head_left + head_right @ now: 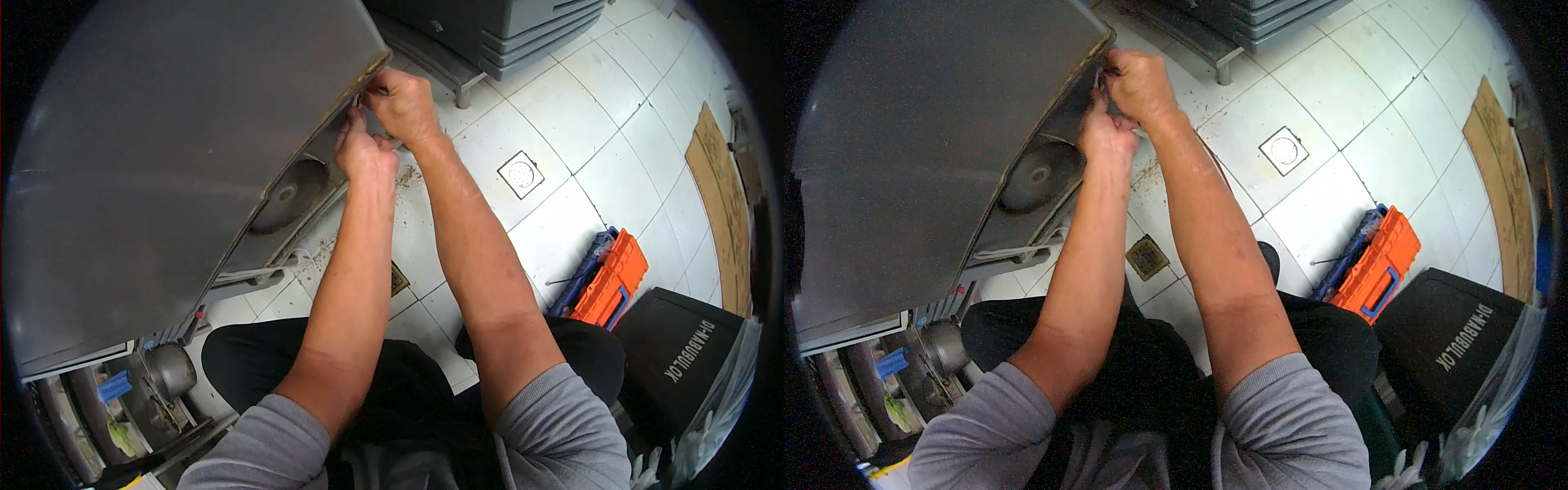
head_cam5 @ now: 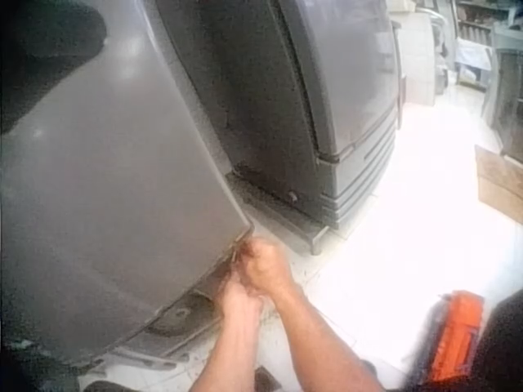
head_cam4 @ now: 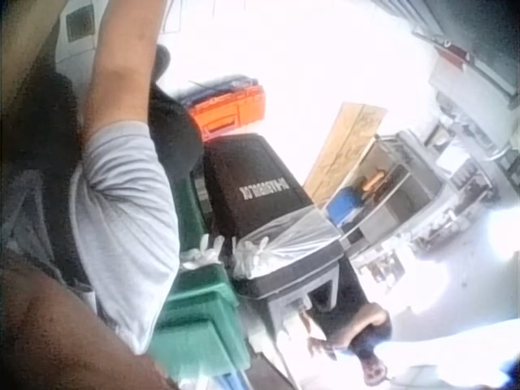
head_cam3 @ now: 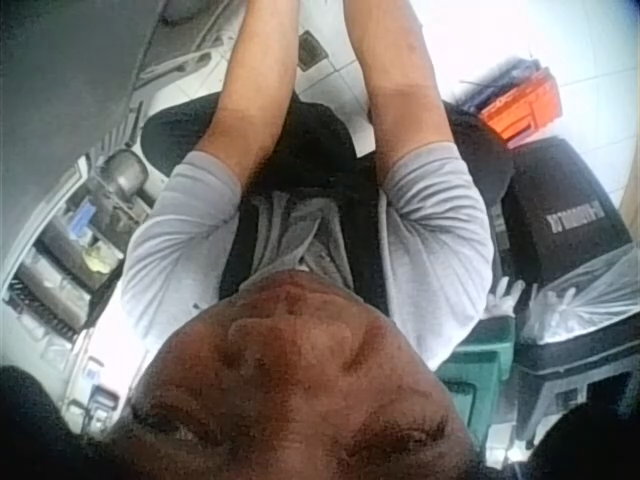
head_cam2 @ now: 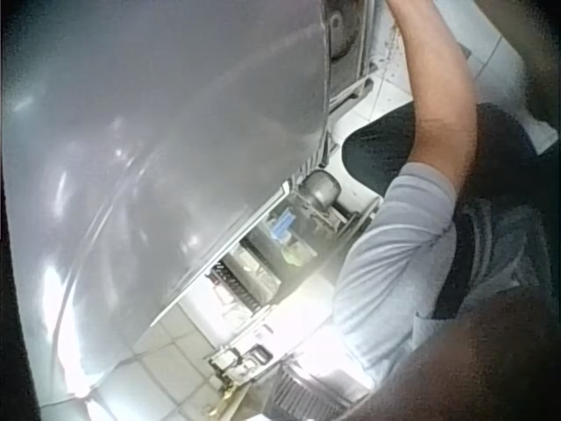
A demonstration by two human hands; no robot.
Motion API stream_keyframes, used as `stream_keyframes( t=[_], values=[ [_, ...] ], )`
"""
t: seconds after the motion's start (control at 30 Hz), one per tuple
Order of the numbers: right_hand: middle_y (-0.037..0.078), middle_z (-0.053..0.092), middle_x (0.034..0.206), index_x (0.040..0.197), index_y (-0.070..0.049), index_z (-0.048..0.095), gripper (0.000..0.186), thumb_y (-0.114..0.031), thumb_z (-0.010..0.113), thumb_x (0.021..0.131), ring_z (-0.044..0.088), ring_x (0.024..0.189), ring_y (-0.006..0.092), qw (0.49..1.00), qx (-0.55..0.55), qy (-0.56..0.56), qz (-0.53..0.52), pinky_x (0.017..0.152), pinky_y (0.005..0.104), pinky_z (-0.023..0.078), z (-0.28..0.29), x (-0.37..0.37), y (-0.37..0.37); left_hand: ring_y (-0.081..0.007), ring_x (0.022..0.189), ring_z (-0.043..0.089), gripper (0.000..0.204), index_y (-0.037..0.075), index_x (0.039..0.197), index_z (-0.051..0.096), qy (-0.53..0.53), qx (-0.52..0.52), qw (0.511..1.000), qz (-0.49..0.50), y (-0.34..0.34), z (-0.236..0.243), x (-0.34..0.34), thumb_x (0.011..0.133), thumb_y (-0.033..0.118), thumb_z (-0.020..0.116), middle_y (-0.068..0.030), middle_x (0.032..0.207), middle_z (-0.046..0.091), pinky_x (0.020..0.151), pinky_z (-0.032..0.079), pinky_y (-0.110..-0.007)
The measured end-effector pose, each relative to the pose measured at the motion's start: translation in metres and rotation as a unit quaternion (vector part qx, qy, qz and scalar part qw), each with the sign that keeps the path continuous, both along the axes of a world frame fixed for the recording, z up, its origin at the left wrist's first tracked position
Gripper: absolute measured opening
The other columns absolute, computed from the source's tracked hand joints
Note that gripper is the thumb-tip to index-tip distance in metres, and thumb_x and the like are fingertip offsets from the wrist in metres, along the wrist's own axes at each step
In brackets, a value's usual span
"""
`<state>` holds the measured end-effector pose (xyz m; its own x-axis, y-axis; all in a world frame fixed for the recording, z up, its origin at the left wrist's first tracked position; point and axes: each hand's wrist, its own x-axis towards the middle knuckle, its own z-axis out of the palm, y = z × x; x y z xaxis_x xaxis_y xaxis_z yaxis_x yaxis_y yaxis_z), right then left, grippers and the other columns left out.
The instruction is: Replacing or repairing a component on the bottom of an industrial machine using a knife and a screwdriver.
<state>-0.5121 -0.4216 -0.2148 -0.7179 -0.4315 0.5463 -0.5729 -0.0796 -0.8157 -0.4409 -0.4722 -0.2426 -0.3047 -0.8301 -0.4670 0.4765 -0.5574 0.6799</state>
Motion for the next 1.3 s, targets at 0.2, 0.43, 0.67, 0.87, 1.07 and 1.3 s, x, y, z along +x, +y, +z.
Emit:
stream_keyframes(
  t=[0.2, 0.43, 0.67, 0.87, 1.07, 1.3],
  values=[
    [0.016, 0.074, 0.086, 0.093, -0.001, 0.073, 0.015, -0.005, 0.074, 0.079, 0.074, 0.077, 0.0265, 1.0, 0.005, -0.012, 0.001, 0.07, 0.0344, 0.058, -0.002, 0.0, 0.001, -0.0073, 0.052, 0.032, 0.019, 0.008, 0.112, 0.06, -0.017, 0.001, 1.0, 0.003, 0.002, -0.009, 0.01, 0.095, 0.014, 0.069, -0.0018, 0.099, 0.064, 0.045, 0.026, -0.027],
    [0.016, 0.074, 0.085, 0.093, 0.0, 0.073, 0.015, -0.003, 0.074, 0.078, 0.074, 0.077, 0.0234, 1.0, 0.015, -0.021, 0.01, 0.069, 0.034, 0.058, -0.001, -0.002, 0.002, -0.0087, 0.051, 0.038, 0.015, 0.008, 0.109, 0.06, -0.093, 0.026, 0.994, 0.049, 0.014, 0.003, 0.006, 0.097, 0.014, 0.066, -0.0014, 0.088, 0.059, 0.043, 0.026, -0.027],
    [0.015, 0.075, 0.085, 0.095, 0.0, 0.073, 0.015, -0.002, 0.075, 0.08, 0.073, 0.073, 0.0197, 0.999, 0.004, -0.047, 0.014, 0.068, 0.0324, 0.058, 0.004, 0.003, 0.002, -0.0105, 0.053, 0.041, 0.015, 0.006, 0.112, 0.059, -0.116, 0.038, 0.992, 0.035, 0.013, 0.003, 0.006, 0.097, 0.009, 0.06, -0.0014, 0.08, 0.054, 0.045, 0.029, -0.027],
    [0.013, 0.076, 0.088, 0.101, -0.002, 0.073, 0.018, 0.001, 0.071, 0.083, 0.074, 0.077, 0.0206, 0.986, -0.017, -0.158, 0.042, 0.07, 0.0337, 0.059, -0.003, 0.003, -0.005, -0.0106, 0.053, 0.038, 0.013, 0.007, 0.109, 0.059, -0.112, 0.061, 0.992, 0.018, 0.01, 0.006, 0.006, 0.097, 0.008, 0.061, 0.0001, 0.08, 0.051, 0.047, 0.029, -0.027],
    [0.014, 0.076, 0.087, 0.099, -0.003, 0.073, 0.016, 0.003, 0.068, 0.085, 0.075, 0.083, 0.0195, 0.999, 0.027, -0.01, -0.026, 0.071, 0.0351, 0.06, 0.003, 0.004, -0.006, -0.0105, 0.069, 0.046, 0.017, 0.009, 0.112, 0.056, -0.135, 0.032, 0.99, 0.02, 0.006, 0.004, 0.011, 0.096, 0.009, 0.063, -0.0013, 0.098, 0.06, 0.054, 0.033, -0.031],
    [0.021, 0.07, 0.085, 0.094, -0.004, 0.071, 0.013, -0.005, 0.07, 0.081, 0.07, 0.081, 0.0381, 0.983, -0.076, -0.167, 0.004, 0.071, 0.042, 0.056, -0.009, 0.0, -0.011, -0.0165, 0.088, 0.053, 0.028, 0.008, 0.125, 0.053, -0.136, 0.05, 0.989, 0.02, 0.003, -0.003, 0.009, 0.097, 0.009, 0.06, -0.0044, 0.121, 0.058, 0.073, 0.044, -0.038]
  ],
)
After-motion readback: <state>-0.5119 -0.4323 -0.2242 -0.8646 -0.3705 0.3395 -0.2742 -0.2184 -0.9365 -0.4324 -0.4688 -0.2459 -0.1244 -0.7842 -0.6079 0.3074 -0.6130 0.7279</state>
